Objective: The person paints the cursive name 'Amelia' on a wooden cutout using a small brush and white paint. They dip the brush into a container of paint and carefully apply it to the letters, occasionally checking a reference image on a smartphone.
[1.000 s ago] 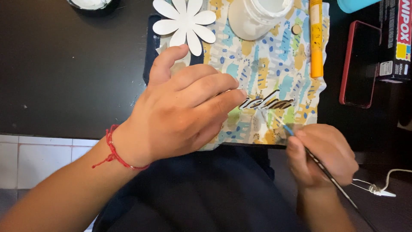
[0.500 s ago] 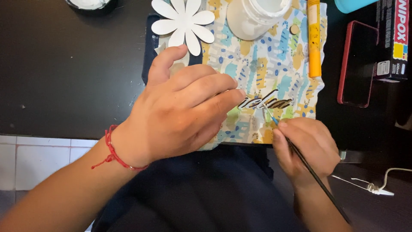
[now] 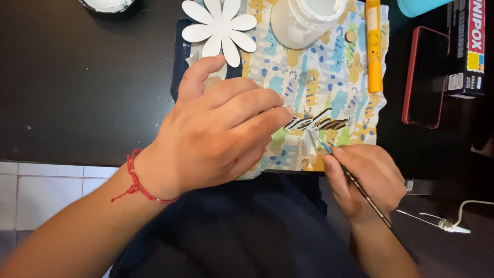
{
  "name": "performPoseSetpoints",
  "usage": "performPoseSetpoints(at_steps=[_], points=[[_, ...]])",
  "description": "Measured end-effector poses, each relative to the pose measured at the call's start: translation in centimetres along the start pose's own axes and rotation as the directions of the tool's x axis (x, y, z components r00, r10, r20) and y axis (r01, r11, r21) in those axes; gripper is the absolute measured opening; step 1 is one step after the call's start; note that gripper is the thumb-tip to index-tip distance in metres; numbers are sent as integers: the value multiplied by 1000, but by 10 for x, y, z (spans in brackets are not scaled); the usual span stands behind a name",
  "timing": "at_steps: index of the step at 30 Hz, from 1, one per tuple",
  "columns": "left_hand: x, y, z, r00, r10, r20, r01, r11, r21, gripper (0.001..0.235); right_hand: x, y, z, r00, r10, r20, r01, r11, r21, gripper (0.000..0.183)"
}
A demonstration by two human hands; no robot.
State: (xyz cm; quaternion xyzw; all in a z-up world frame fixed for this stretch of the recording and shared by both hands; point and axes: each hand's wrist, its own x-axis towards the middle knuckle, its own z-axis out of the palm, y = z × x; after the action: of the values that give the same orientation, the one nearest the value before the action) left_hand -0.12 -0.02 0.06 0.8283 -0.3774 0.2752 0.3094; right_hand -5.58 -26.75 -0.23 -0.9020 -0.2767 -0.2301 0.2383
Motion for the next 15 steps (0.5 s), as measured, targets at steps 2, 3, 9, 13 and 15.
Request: performPoseSetpoints(at_steps=[2,3,9,13,15], points=[[0,0,0,1000,0,8,0,1000,-5,19,-2,-1,-2,1000,26,0,-26,1000,1,8],[0,0,-1,1000,1,16,-1,1000,-9,19,-3,-2,-4,999,52,-1,-52,999,2,9],[-1,0,-1,1000,1,26,-1,1000,-4,18,-11,3,-3,997,-13,-79,10,1000,-30,11],[-1,0,-1,1000,6,3,-6,1000,-8,19,-15,10,-3,992,-55,-115,55,998,4,15],[0,0,-1,1000,9,12,-8,1000,-16,20,-19,21,2,946,-143,-292,168,984,62,20]])
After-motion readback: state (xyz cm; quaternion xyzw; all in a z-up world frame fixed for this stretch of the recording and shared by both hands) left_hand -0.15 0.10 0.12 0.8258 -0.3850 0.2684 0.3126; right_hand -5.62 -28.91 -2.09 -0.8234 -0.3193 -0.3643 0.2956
